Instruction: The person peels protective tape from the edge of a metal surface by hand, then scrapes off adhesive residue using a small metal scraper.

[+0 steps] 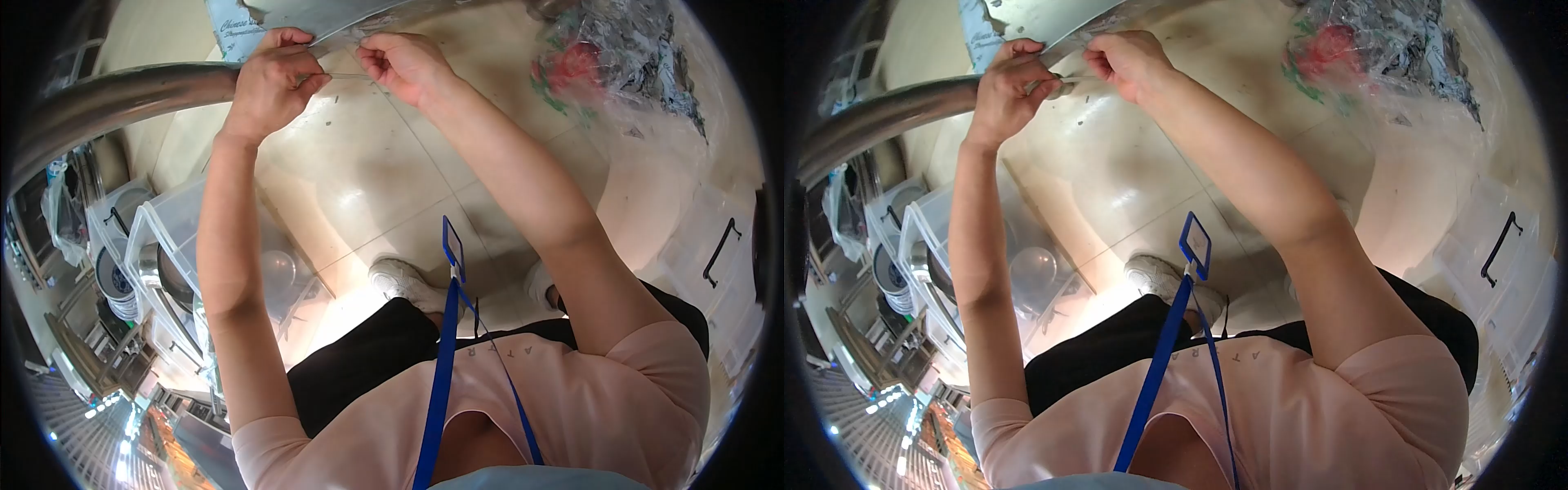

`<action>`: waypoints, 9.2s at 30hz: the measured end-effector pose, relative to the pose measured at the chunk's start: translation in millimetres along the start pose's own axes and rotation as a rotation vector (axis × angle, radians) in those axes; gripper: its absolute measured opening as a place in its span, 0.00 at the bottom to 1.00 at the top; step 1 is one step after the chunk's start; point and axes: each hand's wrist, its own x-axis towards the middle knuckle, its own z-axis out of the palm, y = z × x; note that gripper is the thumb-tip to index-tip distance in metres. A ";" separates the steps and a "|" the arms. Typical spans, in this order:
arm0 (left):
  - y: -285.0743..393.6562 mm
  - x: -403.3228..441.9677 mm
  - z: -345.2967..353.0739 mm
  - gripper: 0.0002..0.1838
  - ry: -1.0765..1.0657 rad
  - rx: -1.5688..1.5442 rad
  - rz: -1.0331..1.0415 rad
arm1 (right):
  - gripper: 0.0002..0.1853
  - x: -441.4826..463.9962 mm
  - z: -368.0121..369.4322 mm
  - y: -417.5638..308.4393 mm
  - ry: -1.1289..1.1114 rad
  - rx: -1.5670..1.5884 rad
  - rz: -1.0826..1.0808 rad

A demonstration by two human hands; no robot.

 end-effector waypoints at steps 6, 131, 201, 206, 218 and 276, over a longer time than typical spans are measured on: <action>2.8 1.5 1.6 0.04 0.026 0.025 -0.004 | 0.04 -5.2 -18.7 1.4 -0.027 -0.090 -0.007; 26.4 69.2 21.4 0.05 0.083 0.261 0.066 | 0.06 42.7 -57.4 12.7 0.264 -0.904 -1.535; 11.9 42.1 23.7 0.05 0.216 0.097 0.020 | 0.11 35.4 -55.3 -5.7 0.157 -1.053 -1.728; 6.8 37.2 27.4 0.06 0.248 0.085 0.062 | 0.07 31.5 -55.9 -3.8 0.144 -1.076 -1.677; 15.5 40.5 21.1 0.06 0.207 0.154 0.051 | 0.09 41.6 -56.0 4.6 0.138 -1.018 -1.641; 47.6 1.0 42.7 0.05 0.694 -0.970 -0.550 | 0.10 -34.8 -9.9 7.2 -0.290 0.398 -0.261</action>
